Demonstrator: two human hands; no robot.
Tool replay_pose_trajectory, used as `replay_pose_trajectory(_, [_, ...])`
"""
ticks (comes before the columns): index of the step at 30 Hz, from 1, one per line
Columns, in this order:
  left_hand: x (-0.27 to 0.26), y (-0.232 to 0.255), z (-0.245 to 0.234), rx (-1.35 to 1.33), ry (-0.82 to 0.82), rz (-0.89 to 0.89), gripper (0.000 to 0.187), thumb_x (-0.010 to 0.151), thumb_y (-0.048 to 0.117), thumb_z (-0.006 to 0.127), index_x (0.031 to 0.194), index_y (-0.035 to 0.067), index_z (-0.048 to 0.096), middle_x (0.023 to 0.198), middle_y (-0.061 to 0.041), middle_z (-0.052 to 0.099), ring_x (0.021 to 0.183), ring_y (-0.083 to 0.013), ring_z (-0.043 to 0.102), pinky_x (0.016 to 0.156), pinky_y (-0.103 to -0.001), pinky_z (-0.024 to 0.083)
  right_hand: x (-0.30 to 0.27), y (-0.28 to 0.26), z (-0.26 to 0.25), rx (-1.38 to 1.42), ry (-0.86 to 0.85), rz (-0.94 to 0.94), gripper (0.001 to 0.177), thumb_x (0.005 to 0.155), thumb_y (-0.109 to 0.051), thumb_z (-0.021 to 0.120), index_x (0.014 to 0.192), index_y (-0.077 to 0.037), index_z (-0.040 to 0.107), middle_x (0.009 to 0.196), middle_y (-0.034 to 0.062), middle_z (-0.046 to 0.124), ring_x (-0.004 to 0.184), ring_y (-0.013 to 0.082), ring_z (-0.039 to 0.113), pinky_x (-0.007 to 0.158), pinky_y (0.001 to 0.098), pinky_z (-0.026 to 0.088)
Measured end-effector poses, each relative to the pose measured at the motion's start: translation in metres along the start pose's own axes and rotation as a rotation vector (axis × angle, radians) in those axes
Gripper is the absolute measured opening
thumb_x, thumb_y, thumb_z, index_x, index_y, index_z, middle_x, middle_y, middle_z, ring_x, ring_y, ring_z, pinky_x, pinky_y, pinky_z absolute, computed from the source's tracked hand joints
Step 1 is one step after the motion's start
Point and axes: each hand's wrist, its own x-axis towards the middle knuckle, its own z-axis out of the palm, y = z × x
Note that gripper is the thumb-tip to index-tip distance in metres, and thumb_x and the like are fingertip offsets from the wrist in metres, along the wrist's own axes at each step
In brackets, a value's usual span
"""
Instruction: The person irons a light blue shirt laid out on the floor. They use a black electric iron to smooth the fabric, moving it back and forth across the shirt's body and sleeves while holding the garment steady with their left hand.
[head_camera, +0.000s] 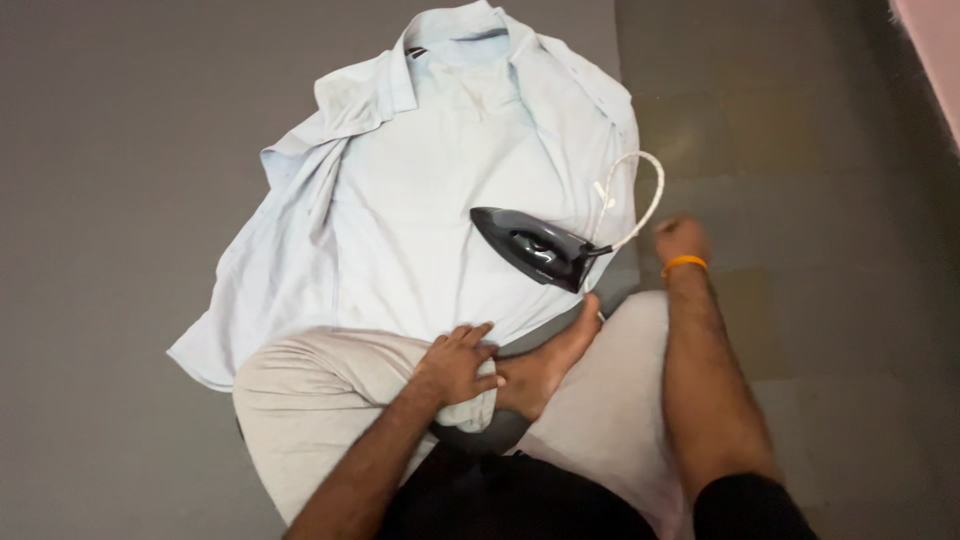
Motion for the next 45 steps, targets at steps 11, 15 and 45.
replay_pose_trajectory(11, [0.026, 0.013, 0.020, 0.063, 0.128, 0.054, 0.084, 0.085, 0.064, 0.064, 0.146, 0.007, 0.054, 0.162, -0.010, 0.036, 0.144, -0.0364, 0.033, 0.109, -0.053, 0.034, -0.003, -0.047, 0.024, -0.671, -0.269, -0.438, 0.021, 0.095, -0.021, 0.060, 0.108, -0.015, 0.075, 0.109, 0.0156, 0.078, 0.105, 0.0363, 0.075, 0.092, 0.0532, 0.054])
replay_pose_trajectory(15, [0.024, 0.017, 0.013, 0.055, -0.037, -0.009, 0.073, 0.083, 0.065, 0.064, 0.139, 0.018, 0.061, 0.165, -0.011, 0.031, 0.149, -0.0361, 0.028, 0.115, -0.052, 0.031, 0.008, -0.028, 0.034, -0.636, -0.295, -0.321, 0.024, 0.093, -0.023, 0.062, 0.111, -0.015, 0.077, 0.120, 0.0156, 0.074, 0.113, 0.0367, 0.071, 0.097, 0.0515, 0.051])
replay_pose_trajectory(45, [0.035, 0.001, 0.034, -0.264, -0.104, 0.123, 0.078, 0.079, 0.066, 0.070, 0.130, 0.007, 0.067, 0.137, -0.012, 0.063, 0.127, -0.0346, 0.057, 0.105, -0.048, 0.045, 0.002, 0.004, 0.029, -1.099, -0.638, -0.051, 0.045, 0.100, -0.036, 0.058, 0.142, -0.021, 0.065, 0.150, 0.0042, 0.060, 0.140, 0.0297, 0.056, 0.116, 0.0643, 0.033])
